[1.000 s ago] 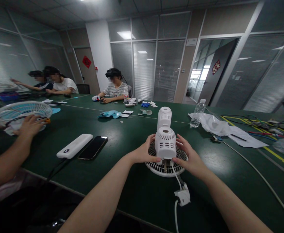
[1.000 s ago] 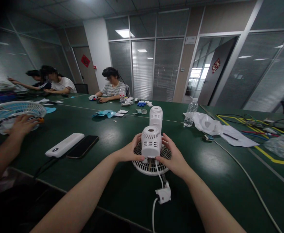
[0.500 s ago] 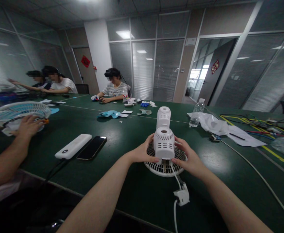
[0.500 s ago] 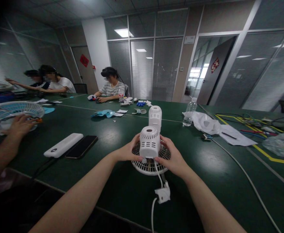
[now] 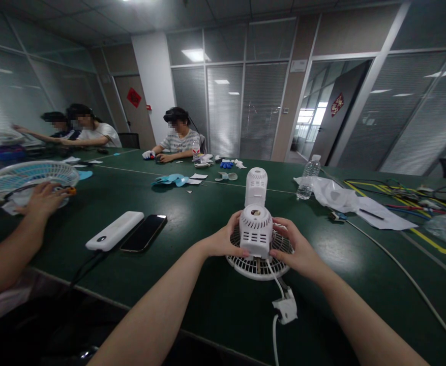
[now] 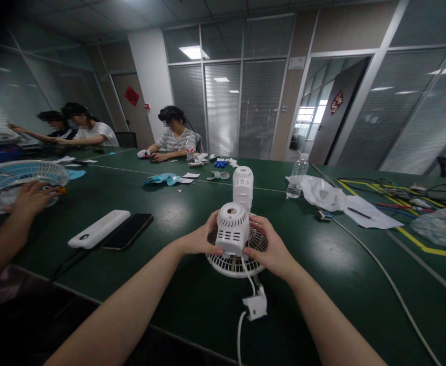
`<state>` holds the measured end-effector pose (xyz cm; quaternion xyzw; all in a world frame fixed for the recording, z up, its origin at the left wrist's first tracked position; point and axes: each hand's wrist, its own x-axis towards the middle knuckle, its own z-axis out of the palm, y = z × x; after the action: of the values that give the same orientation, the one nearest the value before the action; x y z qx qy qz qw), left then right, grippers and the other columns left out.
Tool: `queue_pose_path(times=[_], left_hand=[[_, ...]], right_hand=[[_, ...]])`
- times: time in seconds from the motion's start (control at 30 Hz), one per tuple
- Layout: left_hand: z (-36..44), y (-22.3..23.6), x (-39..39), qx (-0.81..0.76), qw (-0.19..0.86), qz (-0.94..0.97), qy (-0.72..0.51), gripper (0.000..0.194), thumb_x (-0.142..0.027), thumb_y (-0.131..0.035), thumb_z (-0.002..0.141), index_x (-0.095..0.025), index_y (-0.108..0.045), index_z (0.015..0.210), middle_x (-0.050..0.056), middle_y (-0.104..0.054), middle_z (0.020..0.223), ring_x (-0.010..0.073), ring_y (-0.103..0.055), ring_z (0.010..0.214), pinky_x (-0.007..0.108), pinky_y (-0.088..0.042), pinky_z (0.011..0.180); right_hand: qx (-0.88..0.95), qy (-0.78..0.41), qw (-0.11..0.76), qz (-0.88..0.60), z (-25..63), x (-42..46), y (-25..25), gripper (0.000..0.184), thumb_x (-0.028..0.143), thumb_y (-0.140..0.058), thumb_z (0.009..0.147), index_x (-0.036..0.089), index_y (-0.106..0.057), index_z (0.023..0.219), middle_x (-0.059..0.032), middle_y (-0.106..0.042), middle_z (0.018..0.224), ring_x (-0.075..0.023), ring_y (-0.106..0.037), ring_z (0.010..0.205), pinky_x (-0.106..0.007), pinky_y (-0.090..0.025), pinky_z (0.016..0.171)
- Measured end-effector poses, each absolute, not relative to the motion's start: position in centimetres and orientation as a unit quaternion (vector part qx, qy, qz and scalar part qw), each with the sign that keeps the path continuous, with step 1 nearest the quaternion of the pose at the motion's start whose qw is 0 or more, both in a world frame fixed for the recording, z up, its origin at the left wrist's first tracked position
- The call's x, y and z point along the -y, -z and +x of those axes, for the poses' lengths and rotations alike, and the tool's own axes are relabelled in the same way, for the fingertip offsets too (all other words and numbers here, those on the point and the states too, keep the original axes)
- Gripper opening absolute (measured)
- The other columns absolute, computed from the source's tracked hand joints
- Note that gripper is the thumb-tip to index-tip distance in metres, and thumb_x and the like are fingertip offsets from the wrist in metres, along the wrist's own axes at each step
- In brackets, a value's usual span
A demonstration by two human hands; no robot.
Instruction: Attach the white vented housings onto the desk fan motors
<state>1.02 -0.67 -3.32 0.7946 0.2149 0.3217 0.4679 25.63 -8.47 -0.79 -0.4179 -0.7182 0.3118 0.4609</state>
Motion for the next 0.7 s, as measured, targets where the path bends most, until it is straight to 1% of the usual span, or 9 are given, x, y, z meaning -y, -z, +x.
queue_pose_path(times=[0.1, 0.2, 0.33, 0.47, 0.6, 0.7], left_hand=[[1.2, 3.4, 0.8, -0.22, 0.448, 0.8, -0.333, 0.114, -0.033, -0.084, 0.057, -0.029, -0.012, 0.145, 0.014, -0.026, 0.15, 0.0356, -0.025, 0.138, 0.059, -0.021, 0.112], [1.5, 3.3, 1.1, -0.216, 0.434, 0.804, -0.345, 0.115, -0.034, -0.084, 0.056, -0.028, -0.012, 0.145, 0.014, -0.026, 0.149, 0.0367, -0.025, 0.138, 0.059, -0.021, 0.112], [1.3, 3.0, 1.2, -0.224, 0.43, 0.813, -0.324, 0.115, -0.035, -0.084, 0.057, -0.027, -0.012, 0.147, 0.014, -0.024, 0.151, 0.0363, -0.024, 0.139, 0.059, -0.021, 0.112], [0.9, 2.6, 1.3, -0.249, 0.427, 0.816, -0.301, 0.116, -0.037, -0.083, 0.058, -0.027, -0.011, 0.148, 0.013, -0.02, 0.153, 0.0354, -0.023, 0.14, 0.058, -0.019, 0.113], [1.1, 2.5, 1.3, -0.258, 0.416, 0.814, -0.314, 0.116, -0.035, -0.084, 0.056, -0.027, -0.013, 0.147, 0.011, -0.025, 0.152, 0.0328, -0.025, 0.14, 0.054, -0.02, 0.115], [1.5, 2.6, 1.3, -0.295, 0.394, 0.806, -0.329, 0.112, -0.036, -0.083, 0.057, -0.026, -0.016, 0.147, 0.011, -0.03, 0.15, 0.0334, -0.029, 0.138, 0.054, -0.022, 0.114]], right_hand=[[0.724, -0.314, 0.451, -0.416, 25.6, 8.5, 0.9, 0.073, 0.029, -0.076, 0.07, 0.028, -0.04, 0.133, -0.0101, -0.046, 0.14, -0.0298, -0.044, 0.129, -0.055, -0.034, 0.106], [0.732, -0.31, 0.448, -0.409, 25.5, 8.4, 1.0, 0.08, 0.03, -0.078, 0.068, 0.027, -0.036, 0.136, -0.0104, -0.043, 0.143, -0.0289, -0.042, 0.131, -0.052, -0.032, 0.109], [0.737, -0.293, 0.439, -0.423, 25.8, 8.1, 1.0, 0.078, 0.031, -0.076, 0.071, 0.028, -0.035, 0.138, -0.0088, -0.045, 0.142, -0.0272, -0.042, 0.131, -0.051, -0.031, 0.11], [0.749, -0.31, 0.422, -0.405, 26.4, 7.7, 1.2, 0.08, 0.03, -0.072, 0.076, 0.028, -0.028, 0.143, -0.009, -0.043, 0.144, -0.0263, -0.04, 0.133, -0.05, -0.029, 0.112], [0.762, -0.3, 0.397, -0.414, 26.6, 7.3, 1.8, 0.083, 0.028, -0.069, 0.079, 0.03, -0.021, 0.146, -0.0082, -0.037, 0.148, -0.0263, -0.036, 0.135, -0.05, -0.027, 0.113], [0.76, -0.272, 0.394, -0.439, 26.5, 7.0, 2.4, 0.077, 0.027, -0.06, 0.084, 0.032, -0.017, 0.148, -0.0055, -0.033, 0.151, -0.0261, -0.035, 0.136, -0.052, -0.025, 0.114]])
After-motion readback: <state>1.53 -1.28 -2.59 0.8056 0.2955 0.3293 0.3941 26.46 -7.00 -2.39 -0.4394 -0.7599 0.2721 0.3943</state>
